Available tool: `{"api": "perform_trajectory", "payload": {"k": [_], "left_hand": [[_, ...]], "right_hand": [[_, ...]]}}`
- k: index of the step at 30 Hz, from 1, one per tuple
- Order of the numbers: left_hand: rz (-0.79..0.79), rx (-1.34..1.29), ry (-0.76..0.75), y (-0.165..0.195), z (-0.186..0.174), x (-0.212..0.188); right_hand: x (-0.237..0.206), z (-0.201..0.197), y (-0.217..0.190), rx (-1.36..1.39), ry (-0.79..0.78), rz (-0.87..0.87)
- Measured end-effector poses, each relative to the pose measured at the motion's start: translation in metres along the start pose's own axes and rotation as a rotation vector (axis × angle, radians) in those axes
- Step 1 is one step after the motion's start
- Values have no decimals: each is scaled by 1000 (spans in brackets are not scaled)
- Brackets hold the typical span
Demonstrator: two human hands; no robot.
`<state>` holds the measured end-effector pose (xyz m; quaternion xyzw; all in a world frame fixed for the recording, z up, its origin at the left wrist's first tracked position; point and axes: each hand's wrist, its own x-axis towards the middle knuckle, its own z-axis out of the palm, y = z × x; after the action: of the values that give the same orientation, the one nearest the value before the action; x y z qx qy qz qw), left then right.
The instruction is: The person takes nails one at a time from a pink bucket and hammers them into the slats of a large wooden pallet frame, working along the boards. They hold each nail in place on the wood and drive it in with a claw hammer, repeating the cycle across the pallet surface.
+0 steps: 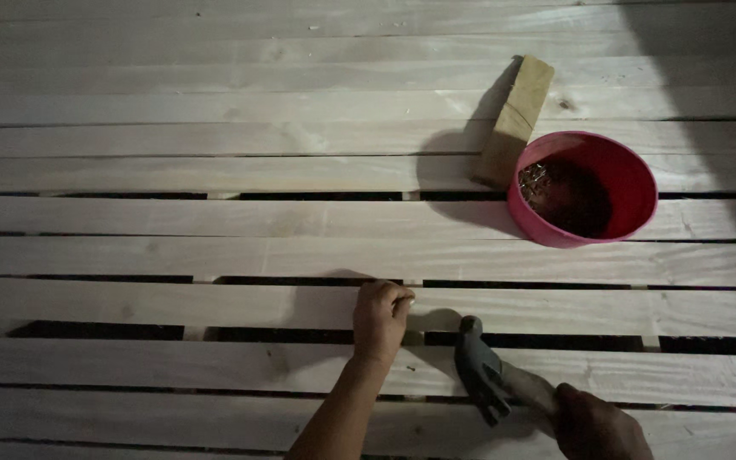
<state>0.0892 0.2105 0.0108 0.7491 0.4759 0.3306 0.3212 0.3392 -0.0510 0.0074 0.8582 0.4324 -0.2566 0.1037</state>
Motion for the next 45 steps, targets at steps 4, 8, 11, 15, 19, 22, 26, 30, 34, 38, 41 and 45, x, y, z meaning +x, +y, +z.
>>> {"api": "perform_trajectory", "payload": {"k": [4, 8, 11, 15, 19, 22, 26, 30, 34, 38, 41, 45], "left_hand": [[50, 26, -5, 1, 0, 2], [53, 45, -52, 2, -4, 3], [86, 71, -95, 2, -6, 0], [162, 117, -68, 2, -2, -6], [100, 45, -54, 2, 4, -9], [154, 85, -40, 2, 4, -12], [158, 122, -45, 1, 5, -16], [278, 160, 57, -5, 14, -20], [-162, -304, -68, -16, 27, -18], [94, -163, 29, -23, 31, -17], [316, 19, 102, -24, 31, -16], [257, -24, 123, -19, 33, -16]], "right_hand": [[19, 3, 3, 359, -319, 109], [25, 2, -2, 612, -437, 216], [22, 2, -12, 706, -474, 328], [20, 9, -19, 592, -332, 229], [26, 22, -13, 689, -294, 267], [28, 28, -9, 909, -271, 147], [28, 27, -13, 637, -214, 129], [20, 8, -33, 604, -184, 67], [18, -14, -55, 421, -211, 87], [9, -18, -65, 703, -30, -27], [10, -17, -65, 826, 16, -56], [17, -24, -66, 487, -155, 31]]}}
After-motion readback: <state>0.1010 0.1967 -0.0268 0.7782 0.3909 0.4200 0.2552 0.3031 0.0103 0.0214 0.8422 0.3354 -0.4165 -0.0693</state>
